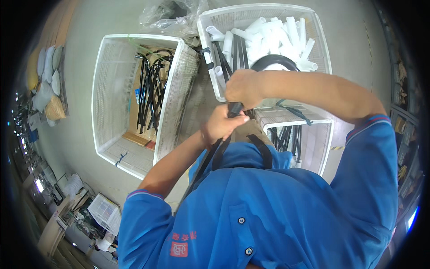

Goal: The person repeatedly picks up black plastic frames and white foam sleeves, slides the sleeves onto the frames, and places the assembled units into a white bin. The process is continuous and repetitive within a warehouse setting.

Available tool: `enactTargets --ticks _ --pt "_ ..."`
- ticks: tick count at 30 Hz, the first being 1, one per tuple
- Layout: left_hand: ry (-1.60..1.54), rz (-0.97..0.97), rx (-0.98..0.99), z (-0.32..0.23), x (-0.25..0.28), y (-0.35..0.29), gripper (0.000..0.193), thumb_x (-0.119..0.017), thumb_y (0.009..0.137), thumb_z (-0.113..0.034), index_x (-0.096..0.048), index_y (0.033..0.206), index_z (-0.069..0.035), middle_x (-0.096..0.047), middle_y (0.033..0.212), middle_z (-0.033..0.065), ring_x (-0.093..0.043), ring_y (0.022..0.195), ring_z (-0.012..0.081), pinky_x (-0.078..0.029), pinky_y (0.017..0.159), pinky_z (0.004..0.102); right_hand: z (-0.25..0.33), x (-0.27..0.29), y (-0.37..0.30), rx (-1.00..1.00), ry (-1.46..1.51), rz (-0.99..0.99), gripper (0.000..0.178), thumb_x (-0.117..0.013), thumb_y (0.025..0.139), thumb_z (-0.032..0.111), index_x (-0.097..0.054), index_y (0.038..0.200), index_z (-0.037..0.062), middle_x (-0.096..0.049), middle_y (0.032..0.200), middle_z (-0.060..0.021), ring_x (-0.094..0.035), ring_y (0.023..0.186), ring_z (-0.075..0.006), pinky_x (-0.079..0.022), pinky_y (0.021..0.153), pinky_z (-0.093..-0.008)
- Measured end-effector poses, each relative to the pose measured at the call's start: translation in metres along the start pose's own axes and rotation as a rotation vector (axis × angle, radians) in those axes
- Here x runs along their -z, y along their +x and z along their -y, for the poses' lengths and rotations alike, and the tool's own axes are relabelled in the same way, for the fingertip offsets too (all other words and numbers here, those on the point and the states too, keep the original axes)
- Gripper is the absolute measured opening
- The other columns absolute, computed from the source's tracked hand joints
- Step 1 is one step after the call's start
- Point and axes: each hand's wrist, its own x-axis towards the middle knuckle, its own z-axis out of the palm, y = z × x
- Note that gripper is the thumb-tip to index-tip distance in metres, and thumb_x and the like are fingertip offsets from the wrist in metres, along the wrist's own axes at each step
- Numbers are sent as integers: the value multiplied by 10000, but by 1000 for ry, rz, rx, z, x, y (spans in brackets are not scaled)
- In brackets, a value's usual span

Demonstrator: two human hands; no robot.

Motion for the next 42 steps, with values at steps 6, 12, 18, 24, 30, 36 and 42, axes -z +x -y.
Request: enactTargets --ticks 6,12,18,24,30,36,42 --pt "-51 -395 121 45 94 37 163 -656 950 -221 -599 940 -68 -462 530 -51 -387 382 55 -297 373 227 -149 -103 -32 -322 296 -1207 444 -743 776 179 -644 1199 86 -649 1183 -105 -562 1179 -270 -365 1054 -416" --pt "-230 -764 213 130 162 38 184 -654 943 -197 -595 856 -45 -482 595 -16 -454 474 82 -375 446 237 -297 -398 49 -1372 728 -401 383 -662 862 256 -620 1195 72 -663 1156 -144 -637 1105 -281 -485 965 -435" --pt "-255 -715 397 167 168 37 181 -625 959 -179 -582 833 -56 -420 525 -48 -336 391 49 -259 380 221 -307 -528 187 -1476 829 -128 533 -635 849 164 -467 1335 24 -587 1278 -206 -597 1159 -363 -494 959 -441" --pt "-193 -630 407 153 173 38 240 -601 977 -247 -547 826 -68 -389 514 -43 -327 377 56 -258 367 217 -312 -466 131 -1306 652 -158 237 -668 782 152 -673 991 40 -601 1181 -143 -592 1105 -315 -478 933 -423" --pt "-208 -531 260 91 159 18 213 -617 967 -229 -568 826 -77 -399 522 -57 -333 387 39 -242 362 217 -206 -380 -38 -1391 516 -598 455 -686 701 68 -586 1144 37 -599 1089 -159 -595 1030 -331 -456 925 -447" --pt "-125 -282 79 49 151 -14 214 -579 987 -218 -562 821 -83 -402 512 -44 -333 380 62 -249 374 237 -39 -351 -106 -1240 599 -1074 618 -664 689 -4 -564 1287 117 -647 1173 -137 -585 1108 -342 -395 999 -445" --pt "-73 -79 -13 48 153 -69 204 -592 978 -211 -562 826 -79 -411 509 -43 -351 371 66 -276 373 237 83 -283 -101 -1280 368 -1317 602 -685 634 -50 -608 1211 103 -656 1108 -107 -584 1082 -314 -388 978 -427"
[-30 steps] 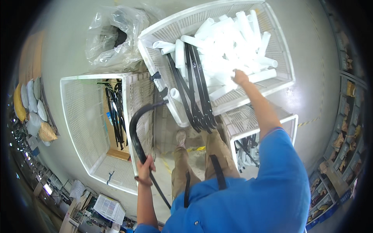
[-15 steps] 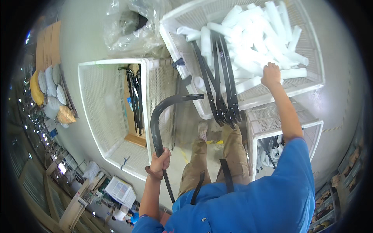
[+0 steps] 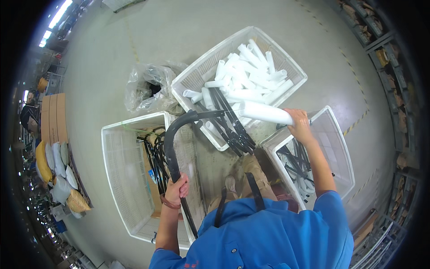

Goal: The person repeatedly picks up black plastic frames and white foam sleeves, slides the sleeves onto the frames, and places the assembled units into a white bin. The process is continuous and repetitive within a warehouse setting.

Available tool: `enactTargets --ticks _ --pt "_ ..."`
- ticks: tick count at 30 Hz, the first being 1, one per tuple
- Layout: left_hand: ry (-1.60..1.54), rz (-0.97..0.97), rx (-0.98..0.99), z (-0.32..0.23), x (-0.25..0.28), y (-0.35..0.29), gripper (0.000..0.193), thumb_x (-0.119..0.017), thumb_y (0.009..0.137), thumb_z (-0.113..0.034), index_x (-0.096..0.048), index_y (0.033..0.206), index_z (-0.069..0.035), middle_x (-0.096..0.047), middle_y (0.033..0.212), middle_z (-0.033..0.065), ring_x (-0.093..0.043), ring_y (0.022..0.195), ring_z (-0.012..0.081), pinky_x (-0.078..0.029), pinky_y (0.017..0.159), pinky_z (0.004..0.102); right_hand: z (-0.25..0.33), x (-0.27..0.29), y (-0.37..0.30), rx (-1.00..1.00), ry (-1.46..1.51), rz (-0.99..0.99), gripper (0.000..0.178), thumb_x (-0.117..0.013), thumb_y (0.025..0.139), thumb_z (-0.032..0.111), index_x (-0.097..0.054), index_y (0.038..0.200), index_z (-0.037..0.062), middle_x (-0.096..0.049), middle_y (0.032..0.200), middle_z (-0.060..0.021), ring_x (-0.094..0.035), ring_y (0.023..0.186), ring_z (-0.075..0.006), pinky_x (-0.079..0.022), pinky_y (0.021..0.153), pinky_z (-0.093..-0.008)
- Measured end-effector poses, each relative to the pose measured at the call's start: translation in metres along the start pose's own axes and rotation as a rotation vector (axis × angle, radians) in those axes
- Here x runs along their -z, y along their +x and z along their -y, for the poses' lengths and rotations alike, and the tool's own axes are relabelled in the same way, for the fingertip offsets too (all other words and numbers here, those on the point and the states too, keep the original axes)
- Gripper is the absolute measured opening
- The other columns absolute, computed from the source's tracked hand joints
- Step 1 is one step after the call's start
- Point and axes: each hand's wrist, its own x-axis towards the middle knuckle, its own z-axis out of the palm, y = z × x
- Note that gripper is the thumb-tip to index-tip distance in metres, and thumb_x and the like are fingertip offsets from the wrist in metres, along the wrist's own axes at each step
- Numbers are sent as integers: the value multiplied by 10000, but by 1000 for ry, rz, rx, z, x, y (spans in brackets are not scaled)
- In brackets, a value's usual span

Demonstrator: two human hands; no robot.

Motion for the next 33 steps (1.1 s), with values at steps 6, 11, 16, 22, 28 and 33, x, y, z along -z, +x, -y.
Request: enactTargets --ticks 6,11,16,22,28,33 --pt "128 78 -7 36 9 -72 206 -606 975 -224 -568 824 -89 -420 521 -58 -346 372 60 -269 374 226 100 33 -59 180 2 -116 589 -670 639 -51 -598 1210 77 -649 1074 -127 -584 1074 -336 -412 964 -427" --pt "102 196 -22 52 22 -129 261 -535 1022 -277 -534 854 -78 -398 521 -53 -346 375 55 -295 372 228 151 61 -115 152 54 -45 623 -638 641 -19 -584 1255 72 -647 1070 -161 -588 1058 -367 -457 944 -440" --pt "109 199 -27 67 25 -171 244 -627 975 -273 -563 832 -86 -411 516 -55 -330 363 51 -270 363 222 156 98 -159 98 192 154 672 -612 634 12 -567 1302 66 -655 1129 -183 -606 1082 -386 -489 960 -433" --pt "205 157 -29 89 9 -198 205 -638 964 -231 -548 863 -77 -431 530 -51 -355 375 44 -286 356 216 174 125 -182 153 229 214 632 -617 678 73 -571 1308 74 -656 1176 -194 -631 1075 -375 -491 964 -413" --pt "541 129 -83 132 -69 -201 242 -726 909 -294 -591 833 -107 -500 560 -42 -416 398 51 -316 358 218 197 131 -201 106 -100 272 546 -760 715 216 -609 1234 134 -691 1076 -153 -659 974 -367 -520 834 -443" --pt "590 246 -108 148 -110 -199 251 -750 890 -291 -616 816 -93 -514 575 -49 -444 438 45 -328 389 229 209 150 -221 146 -53 147 486 -745 732 196 -578 1183 121 -684 999 -142 -662 917 -363 -512 751 -478"
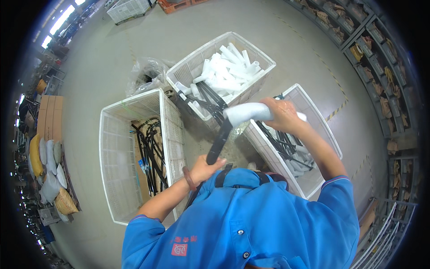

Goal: The person repeatedly picks up black plastic frames and white foam sleeves, slides the sleeves onto the frames, and places the assembled units into a white bin. The process is continuous and repetitive within a warehouse setting.

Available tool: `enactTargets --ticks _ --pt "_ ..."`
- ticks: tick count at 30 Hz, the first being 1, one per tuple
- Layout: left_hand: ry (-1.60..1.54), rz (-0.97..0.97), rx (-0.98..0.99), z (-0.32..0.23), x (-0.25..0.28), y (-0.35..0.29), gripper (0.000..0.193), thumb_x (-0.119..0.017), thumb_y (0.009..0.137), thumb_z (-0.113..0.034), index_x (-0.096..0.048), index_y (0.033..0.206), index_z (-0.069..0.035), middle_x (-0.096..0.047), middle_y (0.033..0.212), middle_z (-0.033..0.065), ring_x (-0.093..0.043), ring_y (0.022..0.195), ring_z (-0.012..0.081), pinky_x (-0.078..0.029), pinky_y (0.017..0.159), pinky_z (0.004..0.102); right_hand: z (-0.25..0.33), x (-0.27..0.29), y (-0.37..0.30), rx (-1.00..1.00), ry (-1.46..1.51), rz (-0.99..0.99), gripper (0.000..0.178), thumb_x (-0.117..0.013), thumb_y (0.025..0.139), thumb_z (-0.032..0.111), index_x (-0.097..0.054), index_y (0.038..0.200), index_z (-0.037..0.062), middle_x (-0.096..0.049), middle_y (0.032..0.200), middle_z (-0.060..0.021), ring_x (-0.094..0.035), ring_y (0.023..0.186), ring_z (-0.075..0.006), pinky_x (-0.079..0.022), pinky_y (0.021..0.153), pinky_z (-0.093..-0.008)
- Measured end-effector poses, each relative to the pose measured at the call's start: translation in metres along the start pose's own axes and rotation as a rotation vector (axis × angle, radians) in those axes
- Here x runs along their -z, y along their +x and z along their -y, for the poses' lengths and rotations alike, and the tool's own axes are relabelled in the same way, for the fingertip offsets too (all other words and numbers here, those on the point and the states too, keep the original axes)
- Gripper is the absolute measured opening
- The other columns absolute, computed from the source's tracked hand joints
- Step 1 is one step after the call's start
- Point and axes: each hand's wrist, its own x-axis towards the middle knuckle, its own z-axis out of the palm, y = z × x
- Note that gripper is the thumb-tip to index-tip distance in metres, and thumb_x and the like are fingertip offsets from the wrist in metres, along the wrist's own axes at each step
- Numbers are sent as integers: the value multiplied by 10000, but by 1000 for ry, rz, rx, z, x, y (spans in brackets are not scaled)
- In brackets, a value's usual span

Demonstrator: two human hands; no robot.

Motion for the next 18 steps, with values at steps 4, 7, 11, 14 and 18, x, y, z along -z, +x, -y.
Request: enactTargets --ticks 4,7,11,14,18 --pt "122 30 -145 -6 -36 8 259 -769 873 -287 -653 781 -74 -577 646 -37 -448 494 35 -339 434 240 29 18 4 152 -78 198 378 -727 685 116 -592 1038 98 -655 935 -118 -655 894 -343 -498 747 -451" --pt "49 195 -9 -21 -49 9 244 -765 875 -289 -628 833 -92 -538 615 -37 -452 468 43 -326 409 228 63 14 -2 550 -536 78 300 -704 683 126 -579 954 91 -610 854 -61 -648 851 -259 -473 741 -372" --pt "-155 272 77 -37 -57 4 241 -760 863 -252 -595 790 -92 -492 580 -32 -399 415 56 -261 368 254 93 -8 -9 844 -585 56 130 -658 735 192 -608 828 117 -590 757 -7 -589 769 -182 -433 707 -310" --pt "-99 193 121 -33 -59 -7 226 -767 848 -231 -618 821 -62 -538 624 -15 -484 500 71 -361 441 259 96 -17 -2 835 -575 186 101 -663 734 196 -643 736 97 -639 700 -25 -643 734 -220 -478 656 -335" --pt "63 159 -115 -16 -63 -16 244 -782 825 -212 -637 878 -24 -623 777 11 -582 761 95 -476 716 284 99 -14 12 664 -432 752 218 -733 680 243 -714 831 87 -696 759 -106 -690 793 -312 -537 679 -440"
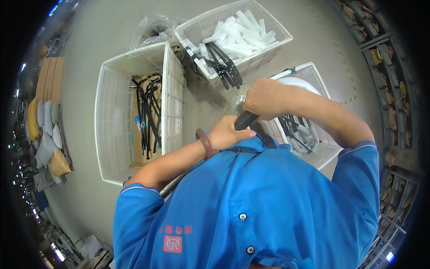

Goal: The person repeatedly picks up black plastic frames and white foam sleeves, slides the sleeves onto the frames, and places the assembled units into a white bin. The process is continuous and repetitive within a warehouse setting.

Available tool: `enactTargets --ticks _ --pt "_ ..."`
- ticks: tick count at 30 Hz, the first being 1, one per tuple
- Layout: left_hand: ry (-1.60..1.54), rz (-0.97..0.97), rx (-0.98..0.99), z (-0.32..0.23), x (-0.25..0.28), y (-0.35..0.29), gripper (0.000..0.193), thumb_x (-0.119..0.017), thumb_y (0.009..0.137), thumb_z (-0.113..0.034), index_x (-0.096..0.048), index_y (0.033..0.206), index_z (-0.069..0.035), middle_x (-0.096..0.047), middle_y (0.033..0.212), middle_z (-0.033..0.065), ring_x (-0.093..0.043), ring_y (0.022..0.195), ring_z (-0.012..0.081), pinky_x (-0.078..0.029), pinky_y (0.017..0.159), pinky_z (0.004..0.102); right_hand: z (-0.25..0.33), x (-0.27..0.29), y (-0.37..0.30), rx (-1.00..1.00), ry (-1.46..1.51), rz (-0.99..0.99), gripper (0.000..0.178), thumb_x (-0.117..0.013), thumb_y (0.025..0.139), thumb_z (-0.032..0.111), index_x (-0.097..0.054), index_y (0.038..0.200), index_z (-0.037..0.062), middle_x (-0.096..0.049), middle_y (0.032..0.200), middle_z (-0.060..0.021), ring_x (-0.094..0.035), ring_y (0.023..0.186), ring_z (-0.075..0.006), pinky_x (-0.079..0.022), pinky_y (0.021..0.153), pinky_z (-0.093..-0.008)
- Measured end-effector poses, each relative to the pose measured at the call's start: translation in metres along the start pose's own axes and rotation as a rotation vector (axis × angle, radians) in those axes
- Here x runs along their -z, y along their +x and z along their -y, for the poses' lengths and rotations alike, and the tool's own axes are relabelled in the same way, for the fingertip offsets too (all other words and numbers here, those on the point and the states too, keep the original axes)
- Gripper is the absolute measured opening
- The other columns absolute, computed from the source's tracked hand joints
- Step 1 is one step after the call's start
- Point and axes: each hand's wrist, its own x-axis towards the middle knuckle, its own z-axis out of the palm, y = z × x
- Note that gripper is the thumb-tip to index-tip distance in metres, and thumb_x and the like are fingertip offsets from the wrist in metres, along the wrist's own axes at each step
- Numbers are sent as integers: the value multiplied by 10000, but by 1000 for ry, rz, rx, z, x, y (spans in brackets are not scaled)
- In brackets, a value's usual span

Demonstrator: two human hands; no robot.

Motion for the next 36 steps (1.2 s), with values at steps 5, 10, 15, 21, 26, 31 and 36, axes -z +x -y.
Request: enactTargets --ticks 5,10,15,21,26,31,36 --pt "-9 8 -52 10 3 -8 243 -782 835 -214 -633 886 -29 -617 797 9 -563 745 81 -467 685 265 2 13 15 3 172 285 249 -770 679 301 -703 819 106 -694 771 -102 -679 802 -328 -524 698 -445" --pt "-114 -14 159 9 24 -16 215 -773 856 -222 -630 888 -65 -587 770 -15 -527 699 53 -435 610 242 5 9 13 71 -9 -167 363 -800 700 300 -697 1000 124 -703 893 -115 -678 855 -338 -538 749 -428" --pt "-357 39 131 7 58 -30 205 -678 949 -222 -550 949 -63 -454 586 -51 -371 411 29 -294 369 196 -19 -3 -46 -220 -59 -838 672 -806 691 176 -560 1315 124 -677 1087 -142 -669 994 -319 -527 874 -399" --pt "-257 61 108 7 60 -28 243 -722 906 -283 -607 936 -71 -527 656 -37 -455 483 30 -334 399 210 -33 -38 -55 -583 394 -806 550 -756 730 144 -569 1247 141 -680 1033 -145 -664 966 -356 -533 818 -436" --pt "-119 54 150 1 50 -16 277 -779 855 -251 -596 941 -61 -525 660 -29 -444 471 44 -329 396 231 -33 -25 -34 -444 246 -678 362 -704 696 54 -595 1037 99 -673 921 -117 -668 848 -362 -520 715 -462" --pt "-350 148 231 -4 56 -15 336 -822 802 -160 -576 988 -26 -511 627 -13 -397 427 51 -278 380 245 -17 -7 -18 -337 -156 -516 245 -696 724 85 -565 931 76 -622 813 -78 -669 709 -292 -514 651 -418" --pt "-415 137 158 -15 64 9 287 -782 791 -59 -563 967 -3 -513 624 -15 -432 428 54 -340 381 219 -14 -22 -25 -398 -313 -676 320 -613 809 121 -572 1123 71 -622 1046 -84 -629 1016 -244 -451 969 -405"
